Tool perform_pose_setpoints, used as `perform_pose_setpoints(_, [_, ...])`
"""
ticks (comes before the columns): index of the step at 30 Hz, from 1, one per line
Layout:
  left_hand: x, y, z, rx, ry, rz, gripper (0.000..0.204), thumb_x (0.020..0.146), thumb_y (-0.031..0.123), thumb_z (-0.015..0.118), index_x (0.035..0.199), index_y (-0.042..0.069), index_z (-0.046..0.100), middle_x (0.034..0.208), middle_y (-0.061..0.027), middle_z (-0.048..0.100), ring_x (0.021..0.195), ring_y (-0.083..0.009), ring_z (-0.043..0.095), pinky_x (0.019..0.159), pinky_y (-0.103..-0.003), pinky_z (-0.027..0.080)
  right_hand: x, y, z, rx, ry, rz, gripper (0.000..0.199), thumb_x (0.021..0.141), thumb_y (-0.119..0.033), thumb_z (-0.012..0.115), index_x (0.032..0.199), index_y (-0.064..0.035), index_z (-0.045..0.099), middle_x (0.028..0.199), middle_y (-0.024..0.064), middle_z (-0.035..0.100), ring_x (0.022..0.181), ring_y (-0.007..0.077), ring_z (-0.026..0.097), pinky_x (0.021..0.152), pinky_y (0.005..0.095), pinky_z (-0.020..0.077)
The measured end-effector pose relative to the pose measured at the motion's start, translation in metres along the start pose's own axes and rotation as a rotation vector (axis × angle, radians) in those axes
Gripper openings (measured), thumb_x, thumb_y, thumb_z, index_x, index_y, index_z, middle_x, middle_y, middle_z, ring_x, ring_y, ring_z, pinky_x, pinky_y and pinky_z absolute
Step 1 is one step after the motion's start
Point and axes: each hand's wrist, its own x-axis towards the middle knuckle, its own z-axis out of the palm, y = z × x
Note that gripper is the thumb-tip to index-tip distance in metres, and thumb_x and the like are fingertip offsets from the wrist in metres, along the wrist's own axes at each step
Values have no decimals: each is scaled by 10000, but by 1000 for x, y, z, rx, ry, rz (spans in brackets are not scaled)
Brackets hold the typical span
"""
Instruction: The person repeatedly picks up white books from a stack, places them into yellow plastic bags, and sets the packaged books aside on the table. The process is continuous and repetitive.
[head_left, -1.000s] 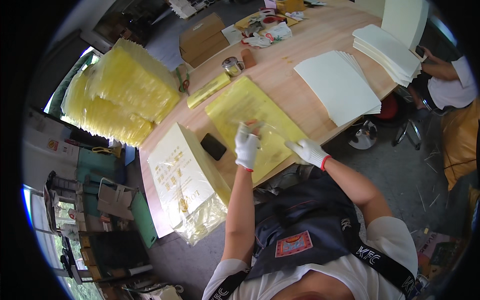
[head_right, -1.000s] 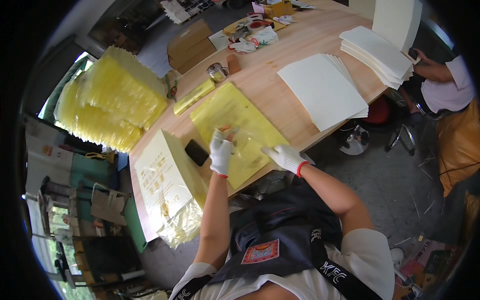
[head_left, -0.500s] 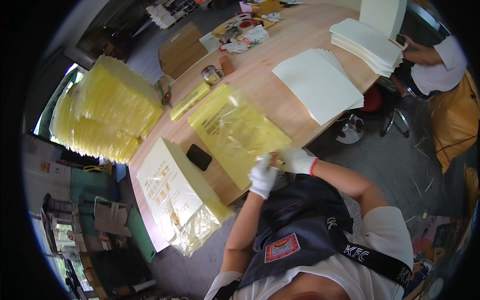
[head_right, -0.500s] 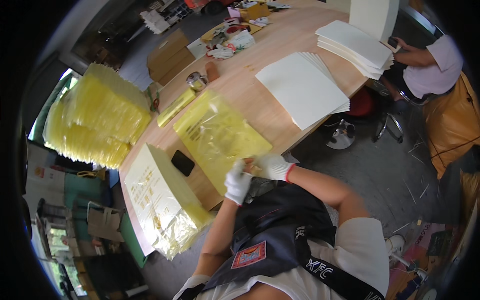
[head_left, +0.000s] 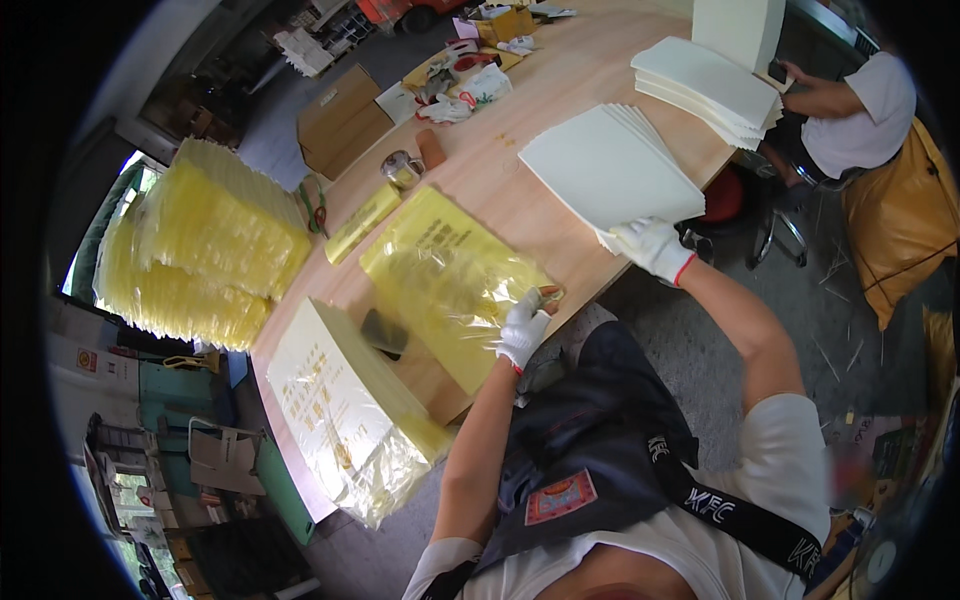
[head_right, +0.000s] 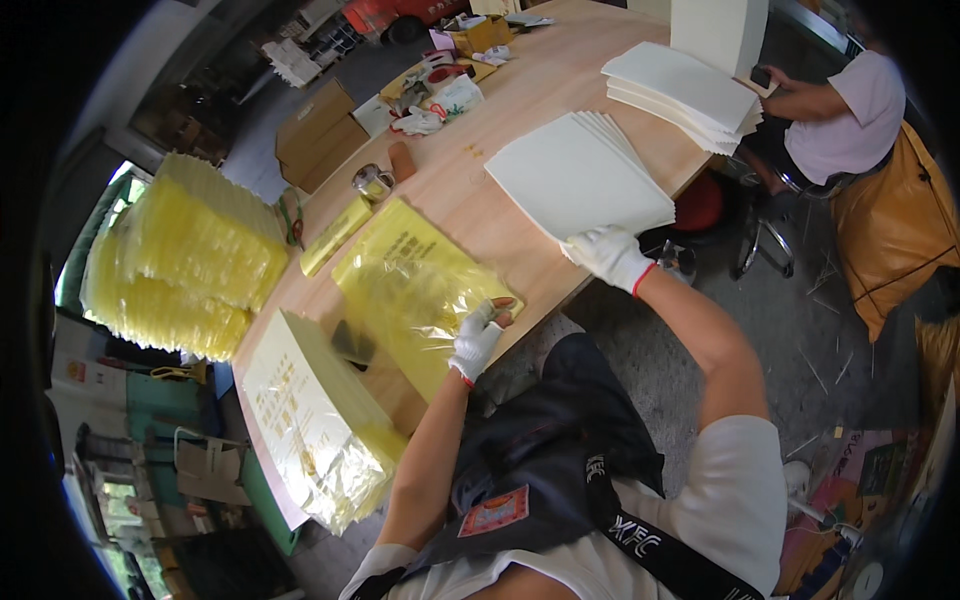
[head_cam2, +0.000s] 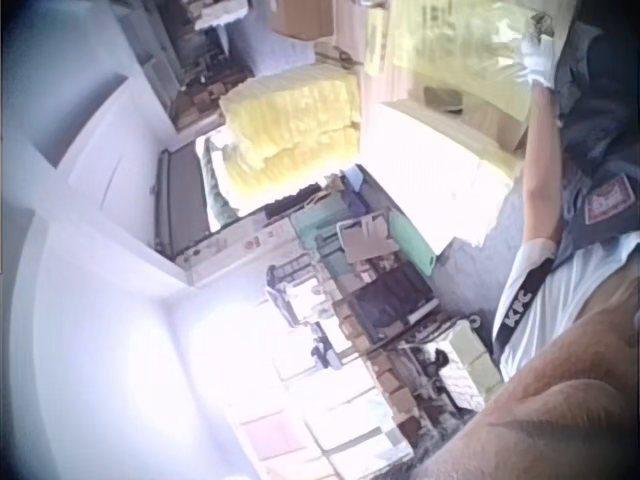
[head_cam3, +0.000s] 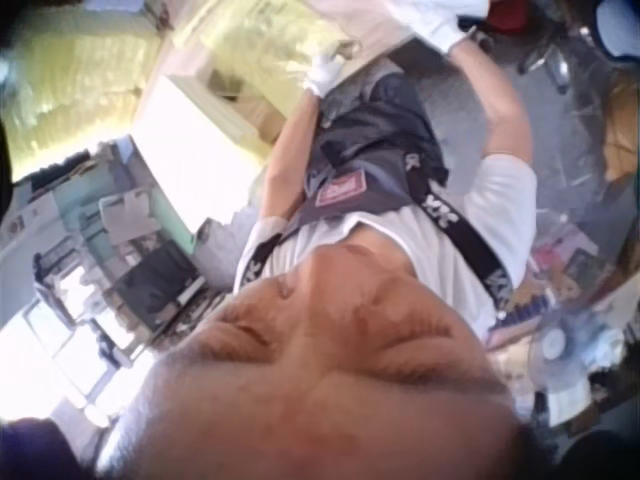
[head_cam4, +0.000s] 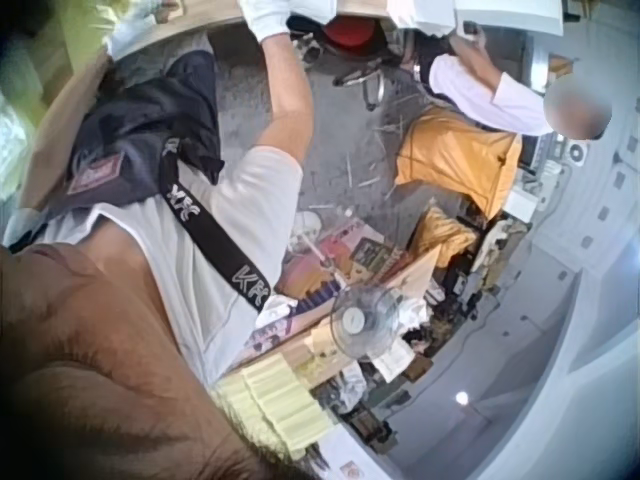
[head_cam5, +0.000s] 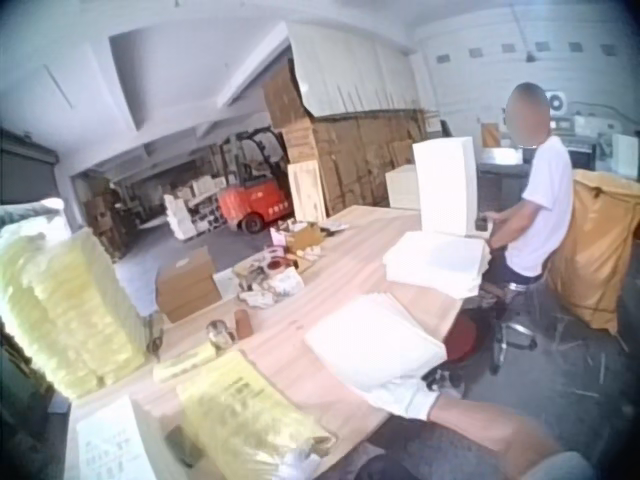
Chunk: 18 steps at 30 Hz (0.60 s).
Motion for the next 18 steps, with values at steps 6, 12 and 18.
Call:
perform_pose_setpoints(6, [5, 2, 19, -996, -15, -437, 417, 932, 156, 496, 1313, -13, 479, 1225, -153, 587, 1032, -248, 599, 877, -349, 505, -35, -140, -56, 468, 100, -317, 265, 816, -280, 659, 1002, -97, 611, 988, 88, 634, 898, 289, 644, 776, 442, 510])
perform_pose_setpoints(12, [-29, 56, -28, -136, -59, -362, 493, 859, 94, 573, 1329, -5, 463, 1131, -180, 635, 975, -296, 637, 856, -361, 509, -82, -73, 23, 1889, 146, 867, 342, 912, -261, 634, 1166, -36, 589, 1130, 112, 626, 1079, 273, 612, 932, 415, 479])
perform_pose_setpoints(18, [-52, 101, 48, 794, -401, -395, 954, 837, 347, 647, 1513, 37, 49, 1449, -307, 344, 1158, -431, 543, 958, -421, 461, -43, -139, -5, 1519, -32, 655, 661, 803, -479, 711, 1240, -4, 569, 1137, 148, 645, 1100, 210, 587, 962, 328, 432])
